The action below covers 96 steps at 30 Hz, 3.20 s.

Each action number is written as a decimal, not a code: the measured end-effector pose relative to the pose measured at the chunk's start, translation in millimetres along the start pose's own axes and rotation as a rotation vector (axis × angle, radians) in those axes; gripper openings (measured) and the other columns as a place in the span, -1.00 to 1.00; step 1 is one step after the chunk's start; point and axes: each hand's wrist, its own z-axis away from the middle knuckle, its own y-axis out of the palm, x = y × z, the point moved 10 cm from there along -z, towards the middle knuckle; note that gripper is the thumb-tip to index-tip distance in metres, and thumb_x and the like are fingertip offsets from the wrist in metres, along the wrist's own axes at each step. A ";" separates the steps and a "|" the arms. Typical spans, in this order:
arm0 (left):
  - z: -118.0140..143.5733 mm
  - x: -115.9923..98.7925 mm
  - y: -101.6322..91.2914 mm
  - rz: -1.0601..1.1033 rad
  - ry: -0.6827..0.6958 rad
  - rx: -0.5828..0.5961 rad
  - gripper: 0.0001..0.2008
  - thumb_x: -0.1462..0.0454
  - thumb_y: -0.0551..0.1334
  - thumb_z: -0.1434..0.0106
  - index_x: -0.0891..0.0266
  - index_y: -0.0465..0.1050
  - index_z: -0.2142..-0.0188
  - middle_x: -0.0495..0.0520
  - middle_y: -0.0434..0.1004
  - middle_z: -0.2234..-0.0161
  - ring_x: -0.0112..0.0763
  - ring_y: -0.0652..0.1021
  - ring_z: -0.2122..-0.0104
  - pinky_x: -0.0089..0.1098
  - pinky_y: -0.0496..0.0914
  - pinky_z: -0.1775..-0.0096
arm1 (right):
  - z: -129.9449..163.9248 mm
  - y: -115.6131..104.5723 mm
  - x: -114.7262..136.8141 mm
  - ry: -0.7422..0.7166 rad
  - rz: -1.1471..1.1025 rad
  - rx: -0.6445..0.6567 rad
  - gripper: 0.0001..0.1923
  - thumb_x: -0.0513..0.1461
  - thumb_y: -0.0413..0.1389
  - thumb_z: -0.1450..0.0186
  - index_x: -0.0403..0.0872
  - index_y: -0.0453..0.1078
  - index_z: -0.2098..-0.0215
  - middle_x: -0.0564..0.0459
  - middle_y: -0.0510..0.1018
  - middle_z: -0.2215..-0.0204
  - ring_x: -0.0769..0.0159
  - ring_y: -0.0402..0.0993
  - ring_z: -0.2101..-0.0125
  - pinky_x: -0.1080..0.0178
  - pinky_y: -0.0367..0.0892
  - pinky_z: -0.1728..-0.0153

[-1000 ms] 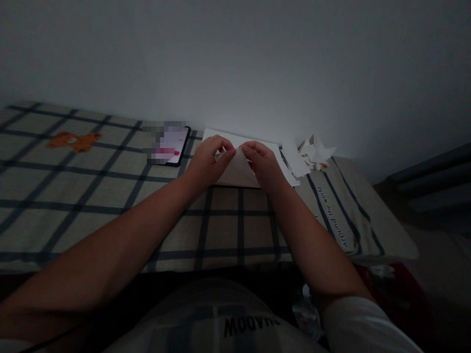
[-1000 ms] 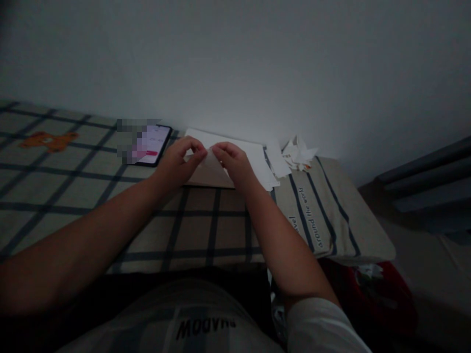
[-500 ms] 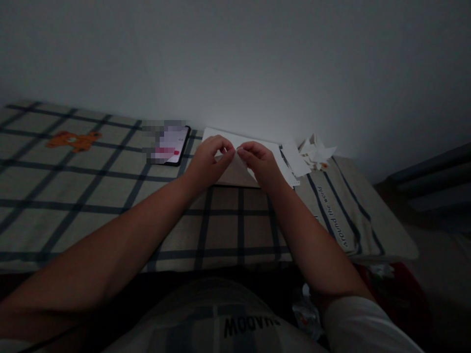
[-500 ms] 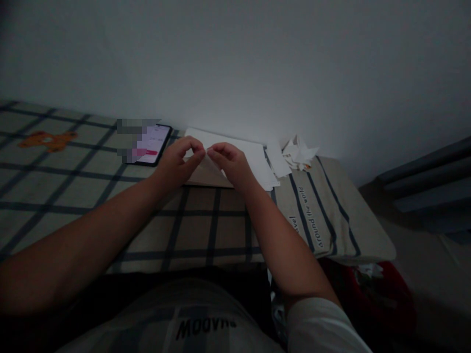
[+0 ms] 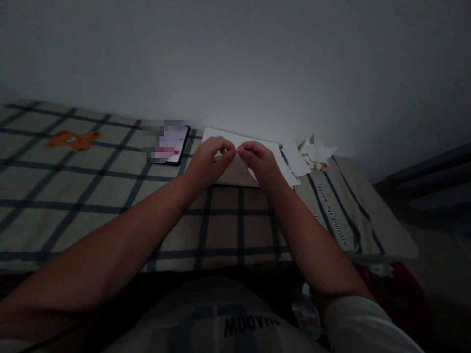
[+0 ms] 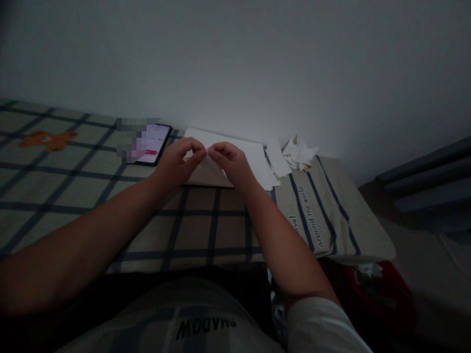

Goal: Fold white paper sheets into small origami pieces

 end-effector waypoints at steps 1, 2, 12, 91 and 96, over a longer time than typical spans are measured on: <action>0.0 -0.1 1.0 -0.004 -0.002 0.012 -0.83 0.17 0.17 -0.34 0.16 0.40 0.36 0.04 0.54 0.36 -0.32 0.49 0.29 -0.28 0.34 0.20 | -0.3 -0.1 -0.4 0.001 0.007 0.001 -0.57 0.12 0.31 -0.10 0.01 0.39 0.31 0.17 0.41 0.48 0.43 0.22 0.49 0.27 0.19 0.43; 0.0 0.1 2.3 -0.008 -0.006 0.024 -0.81 0.15 0.17 -0.35 0.15 0.40 0.36 0.04 0.54 0.35 -0.32 0.50 0.29 -0.28 0.34 0.19 | -0.6 -0.1 -0.6 0.000 0.011 0.003 -0.57 0.13 0.30 -0.11 0.01 0.39 0.31 0.17 0.41 0.47 0.43 0.22 0.49 0.27 0.18 0.43; 0.2 3.8 6.1 0.012 -0.010 0.027 -0.79 0.15 0.14 -0.38 0.16 0.40 0.37 0.05 0.55 0.36 -0.31 0.51 0.29 -0.27 0.34 0.18 | -0.2 0.2 6.8 -0.045 0.080 0.003 -0.51 0.21 0.28 -0.11 0.02 0.39 0.31 0.17 0.37 0.49 0.42 0.19 0.49 0.26 0.17 0.43; -2.4 17.7 0.4 0.127 -0.228 0.038 -0.82 0.16 0.17 -0.23 0.19 0.36 0.43 -0.01 0.45 0.42 -0.35 0.45 0.33 -0.32 0.32 0.21 | -2.9 -2.5 7.6 -0.103 0.132 0.080 -0.67 0.05 0.30 -0.20 -0.01 0.51 0.28 0.13 0.53 0.39 0.40 0.34 0.38 0.25 0.29 0.30; -2.4 16.3 1.1 0.084 -0.255 0.065 -0.83 0.15 0.22 -0.17 0.20 0.40 0.43 -0.01 0.49 0.43 -0.35 0.47 0.34 -0.32 0.34 0.22 | -2.8 -1.2 7.0 -0.109 0.131 0.095 -0.68 0.03 0.31 -0.20 -0.04 0.51 0.33 0.15 0.52 0.43 0.42 0.34 0.40 0.26 0.29 0.31</action>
